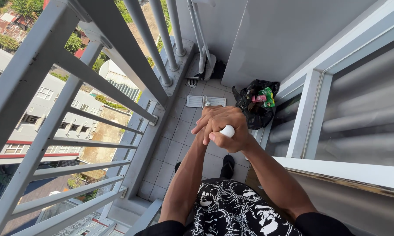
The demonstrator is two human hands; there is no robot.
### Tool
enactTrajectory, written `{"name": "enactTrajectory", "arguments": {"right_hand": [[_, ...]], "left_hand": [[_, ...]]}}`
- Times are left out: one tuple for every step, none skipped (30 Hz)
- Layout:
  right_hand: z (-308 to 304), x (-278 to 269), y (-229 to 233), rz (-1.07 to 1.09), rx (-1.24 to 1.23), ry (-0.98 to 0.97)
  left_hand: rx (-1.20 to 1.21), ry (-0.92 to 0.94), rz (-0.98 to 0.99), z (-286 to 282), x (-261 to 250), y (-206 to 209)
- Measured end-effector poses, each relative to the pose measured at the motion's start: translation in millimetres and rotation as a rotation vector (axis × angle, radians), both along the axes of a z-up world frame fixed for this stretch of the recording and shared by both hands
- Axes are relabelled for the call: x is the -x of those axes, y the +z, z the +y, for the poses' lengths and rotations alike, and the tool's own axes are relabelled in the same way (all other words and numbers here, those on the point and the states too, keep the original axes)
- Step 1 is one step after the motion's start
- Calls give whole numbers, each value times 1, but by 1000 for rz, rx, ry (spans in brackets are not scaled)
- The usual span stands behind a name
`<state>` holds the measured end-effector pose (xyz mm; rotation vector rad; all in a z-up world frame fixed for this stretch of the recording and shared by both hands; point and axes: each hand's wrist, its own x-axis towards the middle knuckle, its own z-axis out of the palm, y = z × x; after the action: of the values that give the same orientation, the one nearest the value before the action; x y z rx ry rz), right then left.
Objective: The person is mopping the floor of a balcony using a flat mop.
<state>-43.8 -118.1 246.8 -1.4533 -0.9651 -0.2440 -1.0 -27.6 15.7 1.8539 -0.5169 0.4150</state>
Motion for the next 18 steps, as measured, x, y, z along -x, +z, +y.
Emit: {"name": "enactTrajectory", "arguments": {"right_hand": [[-3, 3, -3, 8, 1, -1], [-6, 5, -6, 8, 39, -7], [-9, 7, -9, 8, 78, -13], [-9, 10, -12, 6, 78, -7], [-10, 13, -16, 33, 137, 3], [-11, 18, -20, 63, 195, 8], [-10, 25, -28, 65, 194, 9], [-10, 30, -35, 73, 177, 30], [-11, 34, -42, 81, 160, 51], [-11, 43, -46, 72, 162, 54], [-11, 52, -49, 47, 158, -1], [-9, 60, -53, 24, 150, -55], [-8, 61, -48, 17, 146, -52], [-8, 68, -45, 57, 171, -94], [-8, 74, -42, 97, 196, -135], [-10, 78, -29, 98, 197, -136], [-12, 81, -16, 153, 161, -117], [-13, 82, -2, 205, 122, -101]], "left_hand": [[1, -1, 8, 1, -1, 14], [-142, -14, 130, 1, -4, 30], [-287, -30, 251, 2, -6, 45], [-286, -24, 250, 3, -7, 39], [-163, -16, 224, 4, -6, 33], [-42, -12, 200, 4, -4, 27], [-43, -11, 201, 3, 5, 24], [17, -4, 236, 2, 10, 23], [76, 3, 271, 0, 14, 22], [78, 5, 262, -4, 19, 9], [93, 19, 232, -8, 24, -5], [104, 33, 204, -10, 29, -18], [101, 37, 197, -9, 29, -16], [89, 37, 195, -11, 38, -16], [77, 38, 194, -12, 47, -17], [78, 36, 195, -14, 51, -14], [59, 34, 183, -15, 55, -10], [39, 29, 169, -16, 56, -6]]}}
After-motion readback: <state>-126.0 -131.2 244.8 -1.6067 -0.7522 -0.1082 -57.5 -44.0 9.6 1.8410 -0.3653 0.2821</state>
